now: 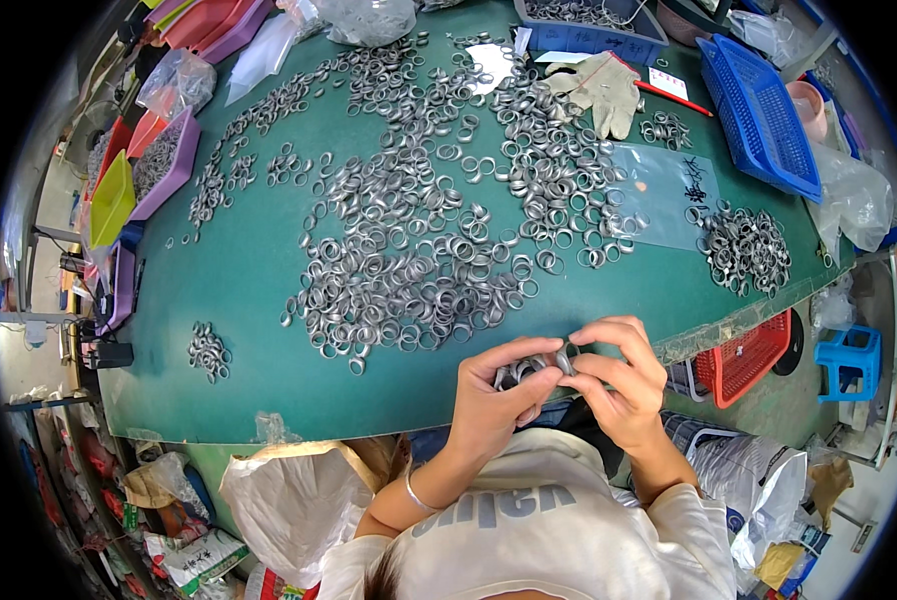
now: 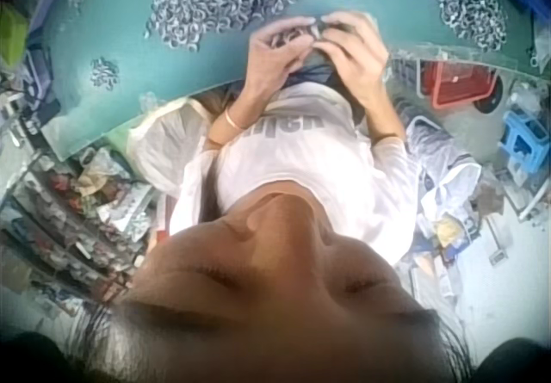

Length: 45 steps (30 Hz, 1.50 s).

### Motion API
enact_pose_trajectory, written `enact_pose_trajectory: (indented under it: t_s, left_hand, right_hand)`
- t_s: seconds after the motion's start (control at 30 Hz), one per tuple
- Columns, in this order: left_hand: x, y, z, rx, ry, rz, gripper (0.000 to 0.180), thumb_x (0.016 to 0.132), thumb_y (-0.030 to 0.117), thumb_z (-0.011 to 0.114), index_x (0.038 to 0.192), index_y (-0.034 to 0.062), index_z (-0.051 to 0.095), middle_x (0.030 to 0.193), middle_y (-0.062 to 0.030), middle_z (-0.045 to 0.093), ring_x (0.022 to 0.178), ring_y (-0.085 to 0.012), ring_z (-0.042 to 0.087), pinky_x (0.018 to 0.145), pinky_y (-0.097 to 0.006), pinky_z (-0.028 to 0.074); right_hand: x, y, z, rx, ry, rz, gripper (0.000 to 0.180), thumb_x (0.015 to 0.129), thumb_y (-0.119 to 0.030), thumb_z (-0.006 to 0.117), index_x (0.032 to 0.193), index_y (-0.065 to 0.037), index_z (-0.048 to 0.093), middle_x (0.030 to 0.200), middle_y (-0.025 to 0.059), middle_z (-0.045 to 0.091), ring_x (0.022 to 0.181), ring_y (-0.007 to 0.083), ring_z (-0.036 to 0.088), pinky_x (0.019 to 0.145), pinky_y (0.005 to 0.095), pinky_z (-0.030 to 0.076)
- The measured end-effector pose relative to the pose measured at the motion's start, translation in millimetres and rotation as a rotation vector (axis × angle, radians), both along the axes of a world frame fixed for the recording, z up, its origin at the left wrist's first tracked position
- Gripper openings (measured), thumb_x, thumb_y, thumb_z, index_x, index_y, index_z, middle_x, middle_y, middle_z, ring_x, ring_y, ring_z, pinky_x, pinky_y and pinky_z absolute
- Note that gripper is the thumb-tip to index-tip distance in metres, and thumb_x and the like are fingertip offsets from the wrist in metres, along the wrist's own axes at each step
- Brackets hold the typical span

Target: The person writes on a small card with a red pen and then handles several small circular metal components on a green workbench, examining and sorting them.

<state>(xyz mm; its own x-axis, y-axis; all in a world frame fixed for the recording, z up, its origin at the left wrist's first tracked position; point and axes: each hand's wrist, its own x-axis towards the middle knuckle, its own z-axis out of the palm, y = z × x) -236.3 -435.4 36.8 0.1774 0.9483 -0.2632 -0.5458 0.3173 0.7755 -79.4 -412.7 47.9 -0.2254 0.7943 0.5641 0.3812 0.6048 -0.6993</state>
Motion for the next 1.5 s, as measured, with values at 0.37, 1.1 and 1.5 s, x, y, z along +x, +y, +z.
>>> enact_pose_trajectory:
  t_s: [0.37, 1.1, 1.5]
  left_hand:
    - [5.6, 7.4, 19.5, -0.063, -0.010, -0.119, 0.023, 0.080, -0.006, 0.058, 0.102, -0.0025, 0.062, 0.078, -0.0069, 0.059, 0.049, -0.0046, 0.043, 0.037, -0.017, 0.028]
    - [67.0, 28.4, 6.2, -0.040, 0.161, -0.206, 0.018, 0.091, 0.010, 0.053, 0.103, -0.0037, 0.053, 0.067, -0.0031, 0.048, 0.044, -0.0030, 0.035, 0.033, -0.015, 0.024]
    - [77.1, 34.1, -4.0, -0.152, -0.007, -0.410, 0.028, 0.093, 0.015, 0.050, 0.114, -0.0020, 0.044, 0.082, -0.0057, 0.051, 0.054, -0.0014, 0.038, 0.034, -0.011, 0.027]
  right_hand:
    - [4.3, -14.2, 4.3, 0.093, -0.022, -0.135, 0.023, 0.062, -0.010, 0.076, 0.079, -0.001, 0.065, 0.093, 0.0130, 0.059, 0.080, 0.0285, 0.054, 0.067, 0.0365, 0.044]
    - [42.6, -43.6, -13.2, 0.086, 0.280, -0.403, 0.014, 0.071, -0.009, 0.070, 0.082, -0.003, 0.062, 0.095, 0.0087, 0.053, 0.083, 0.0242, 0.053, 0.074, 0.0343, 0.042]
    - [50.2, -54.3, -12.6, -0.280, 0.669, -0.345, 0.010, 0.081, -0.009, 0.065, 0.084, 0.000, 0.060, 0.090, 0.0075, 0.054, 0.080, 0.0159, 0.054, 0.070, 0.0276, 0.043]
